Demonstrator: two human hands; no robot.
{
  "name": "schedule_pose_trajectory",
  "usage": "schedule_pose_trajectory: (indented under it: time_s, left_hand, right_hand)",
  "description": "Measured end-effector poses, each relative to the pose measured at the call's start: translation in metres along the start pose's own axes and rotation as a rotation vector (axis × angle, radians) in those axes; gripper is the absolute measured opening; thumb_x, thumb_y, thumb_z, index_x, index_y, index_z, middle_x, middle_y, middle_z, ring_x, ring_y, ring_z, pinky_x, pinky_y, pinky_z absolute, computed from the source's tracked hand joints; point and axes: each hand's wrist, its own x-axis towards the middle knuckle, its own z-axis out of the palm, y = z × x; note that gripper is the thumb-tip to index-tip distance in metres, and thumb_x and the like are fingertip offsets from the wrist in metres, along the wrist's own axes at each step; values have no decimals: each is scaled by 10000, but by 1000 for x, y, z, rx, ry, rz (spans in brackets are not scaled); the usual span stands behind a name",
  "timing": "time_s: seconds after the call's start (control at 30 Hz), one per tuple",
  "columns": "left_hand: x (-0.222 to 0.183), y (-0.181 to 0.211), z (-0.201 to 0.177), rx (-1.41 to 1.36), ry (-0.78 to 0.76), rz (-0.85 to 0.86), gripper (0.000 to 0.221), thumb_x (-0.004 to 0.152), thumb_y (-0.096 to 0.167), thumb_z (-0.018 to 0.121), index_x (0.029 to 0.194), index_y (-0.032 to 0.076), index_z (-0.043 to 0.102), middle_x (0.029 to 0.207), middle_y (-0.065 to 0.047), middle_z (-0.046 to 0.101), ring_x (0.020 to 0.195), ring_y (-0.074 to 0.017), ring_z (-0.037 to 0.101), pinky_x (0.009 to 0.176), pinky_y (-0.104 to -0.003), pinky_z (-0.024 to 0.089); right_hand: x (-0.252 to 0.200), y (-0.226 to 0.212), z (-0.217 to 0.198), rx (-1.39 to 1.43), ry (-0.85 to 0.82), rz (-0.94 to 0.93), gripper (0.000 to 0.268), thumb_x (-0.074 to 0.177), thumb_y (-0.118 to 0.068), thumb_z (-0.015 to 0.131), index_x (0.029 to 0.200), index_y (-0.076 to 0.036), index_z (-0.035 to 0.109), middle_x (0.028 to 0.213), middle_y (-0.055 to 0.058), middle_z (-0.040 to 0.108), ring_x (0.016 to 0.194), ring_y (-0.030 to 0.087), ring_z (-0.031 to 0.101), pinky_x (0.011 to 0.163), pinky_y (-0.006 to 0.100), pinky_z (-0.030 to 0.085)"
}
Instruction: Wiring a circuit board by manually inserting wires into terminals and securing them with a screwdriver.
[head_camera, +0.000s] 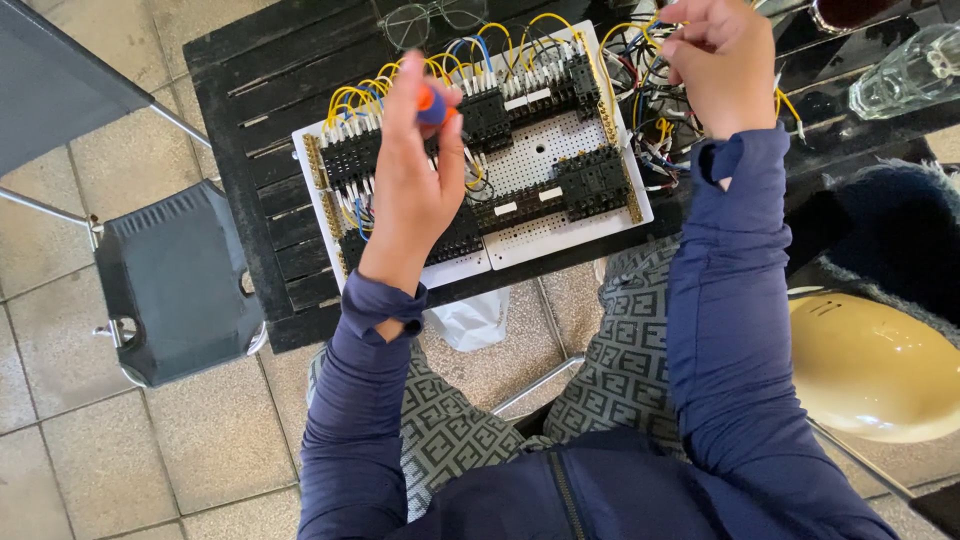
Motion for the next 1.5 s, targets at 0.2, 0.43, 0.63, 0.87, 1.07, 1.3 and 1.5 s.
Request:
schedule_pose_trajectory:
  time_s: [0.2,0.43,0.63,0.87,1.07,1.3,1.5]
  left_hand:
    - [31,43,-13,102,-85,35,349,1173,53,506,1511,61,418,1448,-172,532,1343,-364,541,1203,-482,461]
    - [32,38,-8,187,32,121,278,1135,147,588,1358,45,456,1166,-202,477,1025,-338,486,868,-465,486]
    - [24,26,-7,179,11,166,385,1186,62,573,1538,114,428,1277,-138,605,1171,-313,598,1013,-436,558]
    - [25,30,-6,174,-7,96,515,1174,75,539,1621,114,287,1329,-205,472,1214,-339,487,1060,-465,486]
    - [24,20,-12,240,-17,104,497,1201,25,615,1613,147,365,1181,-101,553,1058,-284,532,945,-399,505]
    - [14,17,-19,14,-99,17,654,1249,0,418,1720,262,47,1714,-131,322,1478,-299,634,1259,-424,565]
    - [15,7,-17,188,-70,23,613,1264,124,654,1687,182,216,1707,12,375,1104,-233,587,1042,-369,586]
  right_hand:
    - [2,20,-9,69,373,-160,196,1004,136,619,994,-48,686,825,85,629,689,164,512,652,349,416]
    - [-13,1,-24,289,398,9,351,774,170,494,894,-102,679,812,30,629,627,137,458,606,285,385]
    - [-10,47,-18,-195,247,-83,182,945,80,663,1081,-41,677,898,121,701,806,204,669,728,356,558]
    - [-23,40,-31,-599,29,-107,122,1004,-241,818,894,-189,803,799,-10,611,692,212,558,546,406,413]
    - [-22,79,-9,-1014,-164,304,108,826,-452,896,780,-399,814,792,80,719,963,407,569,708,535,522]
    - [-43,19,-17,-831,141,-174,81,980,-262,844,964,-183,839,990,87,686,931,390,568,723,524,373]
    - [-42,19,-26,-807,168,-227,62,993,-152,917,1005,-158,856,1051,80,680,981,391,550,727,545,398]
